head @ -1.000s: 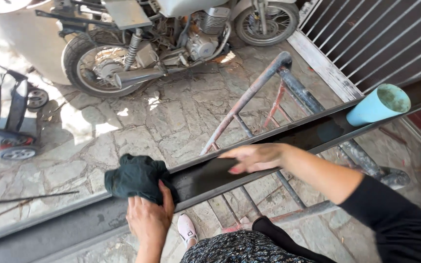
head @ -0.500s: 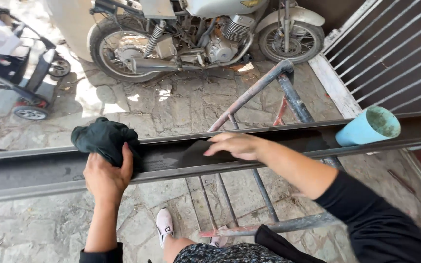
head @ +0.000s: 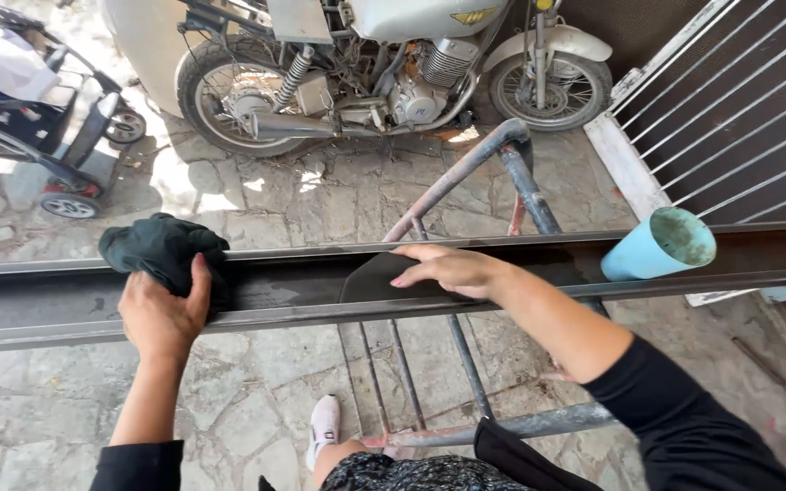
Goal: Wiping the interior surface of a long metal U-beam using a cloth and liquid from a cup to clean it.
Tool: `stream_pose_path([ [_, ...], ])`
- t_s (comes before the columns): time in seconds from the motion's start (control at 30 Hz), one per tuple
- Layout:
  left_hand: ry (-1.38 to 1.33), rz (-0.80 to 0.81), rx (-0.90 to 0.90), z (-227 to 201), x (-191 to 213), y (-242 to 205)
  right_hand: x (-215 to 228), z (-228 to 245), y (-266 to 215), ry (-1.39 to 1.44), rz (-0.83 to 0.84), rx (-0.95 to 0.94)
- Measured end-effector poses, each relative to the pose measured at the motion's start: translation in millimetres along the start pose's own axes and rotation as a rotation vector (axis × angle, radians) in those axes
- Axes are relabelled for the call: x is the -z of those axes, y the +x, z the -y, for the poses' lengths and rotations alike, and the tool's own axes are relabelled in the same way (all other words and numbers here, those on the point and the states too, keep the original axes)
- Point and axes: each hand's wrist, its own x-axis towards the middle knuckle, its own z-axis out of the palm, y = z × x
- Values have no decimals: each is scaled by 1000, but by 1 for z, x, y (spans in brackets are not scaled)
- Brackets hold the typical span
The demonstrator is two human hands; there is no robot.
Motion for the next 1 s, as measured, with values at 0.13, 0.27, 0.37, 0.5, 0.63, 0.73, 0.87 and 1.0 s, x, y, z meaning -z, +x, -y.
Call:
stream_pose_path([
  [0.13,4,4,-20,-8,11,3,67,-27,-47,-2,-108,-65],
  [0.27,49,166,178,-24,21,10,117,-49,-62,-51,-249,-141],
  [0.37,82,280,291,-24,24,12,79,-26,-53,-199,-94,-155],
  [0.5,96,288,274,-18,21,9,95,-33,-58,-305,-26,-107],
  [0.63,127,253,228,-8,13,5,144,-53,-86,-269,-256,-264],
  [0.73,125,216,191,-11,13,6,125,-50,-68,-331,-224,-147],
  [0.87,130,281,244,-18,18,13,103,-46,-64,-274,-38,52],
  [1.0,100,289,258,-28,23,17,161,-82,-90,-192,-232,9],
])
